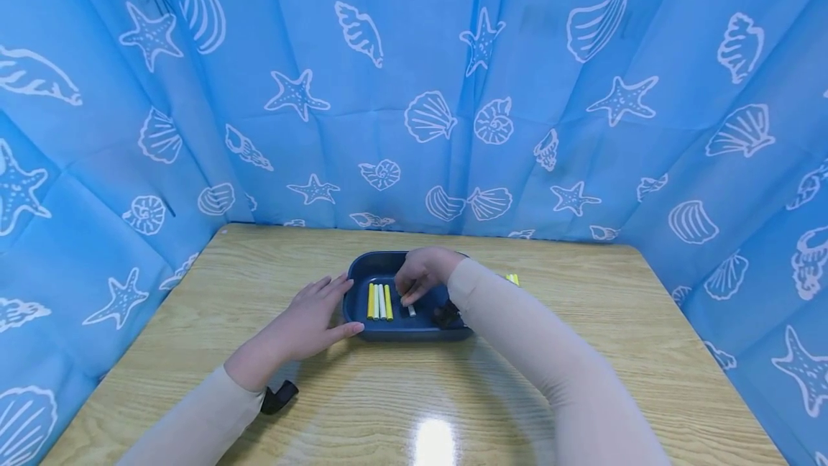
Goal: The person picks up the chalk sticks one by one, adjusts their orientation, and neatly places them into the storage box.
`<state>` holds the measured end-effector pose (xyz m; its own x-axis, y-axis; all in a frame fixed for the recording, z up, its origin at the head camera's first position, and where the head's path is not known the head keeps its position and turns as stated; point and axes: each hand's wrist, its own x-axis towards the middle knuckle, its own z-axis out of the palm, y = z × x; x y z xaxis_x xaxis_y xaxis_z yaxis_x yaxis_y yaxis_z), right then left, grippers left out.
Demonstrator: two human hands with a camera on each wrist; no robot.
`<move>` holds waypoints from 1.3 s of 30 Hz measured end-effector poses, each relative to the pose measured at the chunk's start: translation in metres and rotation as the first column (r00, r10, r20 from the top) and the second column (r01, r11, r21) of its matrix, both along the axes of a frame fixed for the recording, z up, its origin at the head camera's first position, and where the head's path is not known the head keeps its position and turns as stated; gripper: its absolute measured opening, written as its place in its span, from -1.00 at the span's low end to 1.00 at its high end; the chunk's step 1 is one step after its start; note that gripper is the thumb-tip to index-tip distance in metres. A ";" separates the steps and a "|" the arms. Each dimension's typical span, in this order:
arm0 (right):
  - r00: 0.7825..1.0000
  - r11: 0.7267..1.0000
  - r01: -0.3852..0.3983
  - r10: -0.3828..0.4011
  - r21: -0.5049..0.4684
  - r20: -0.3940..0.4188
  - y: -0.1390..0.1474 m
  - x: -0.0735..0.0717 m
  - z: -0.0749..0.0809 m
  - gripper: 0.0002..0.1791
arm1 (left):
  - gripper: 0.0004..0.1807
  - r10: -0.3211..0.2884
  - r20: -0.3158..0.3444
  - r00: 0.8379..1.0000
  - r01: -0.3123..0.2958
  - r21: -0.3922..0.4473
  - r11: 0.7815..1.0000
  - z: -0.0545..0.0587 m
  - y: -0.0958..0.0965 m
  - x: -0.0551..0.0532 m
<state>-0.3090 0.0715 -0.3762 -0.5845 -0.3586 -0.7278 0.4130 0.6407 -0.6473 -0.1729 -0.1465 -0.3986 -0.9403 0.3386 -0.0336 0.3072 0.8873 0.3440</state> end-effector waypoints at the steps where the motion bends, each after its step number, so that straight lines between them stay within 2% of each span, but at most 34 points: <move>1: 1.000 1.000 0.004 -0.004 -0.005 -0.004 0.002 0.000 0.000 -0.60 | -0.03 -0.001 0.002 1.000 0.001 -0.001 1.000 0.000 0.000 0.000; 7: 1.000 0.998 0.025 -0.025 -0.050 0.002 0.013 -0.002 0.012 -0.41 | -0.03 0.006 0.010 1.000 -0.006 -0.019 1.000 0.001 0.002 0.000; 13: 1.000 0.997 -0.006 0.005 -0.072 -0.015 0.027 0.001 0.026 -0.40 | -0.03 0.007 0.004 1.000 -0.007 -0.021 1.000 0.002 0.002 -0.001; 21: 0.996 0.990 -0.077 0.070 -0.116 -0.061 0.048 0.010 0.040 -0.46 | -0.03 -0.007 -0.004 1.000 0.007 -0.016 1.000 -0.001 0.001 -0.001; 30: 0.988 0.989 -0.105 0.091 -0.108 -0.127 0.070 0.022 0.055 -0.58 | -0.04 -0.009 -0.008 1.000 0.009 -0.015 1.000 0.001 0.001 -0.001; 39: 0.982 0.985 -0.116 0.094 -0.129 -0.164 0.097 0.030 0.056 -0.60 | -0.04 -0.011 -0.011 1.000 0.011 -0.013 1.000 -0.001 0.001 -0.001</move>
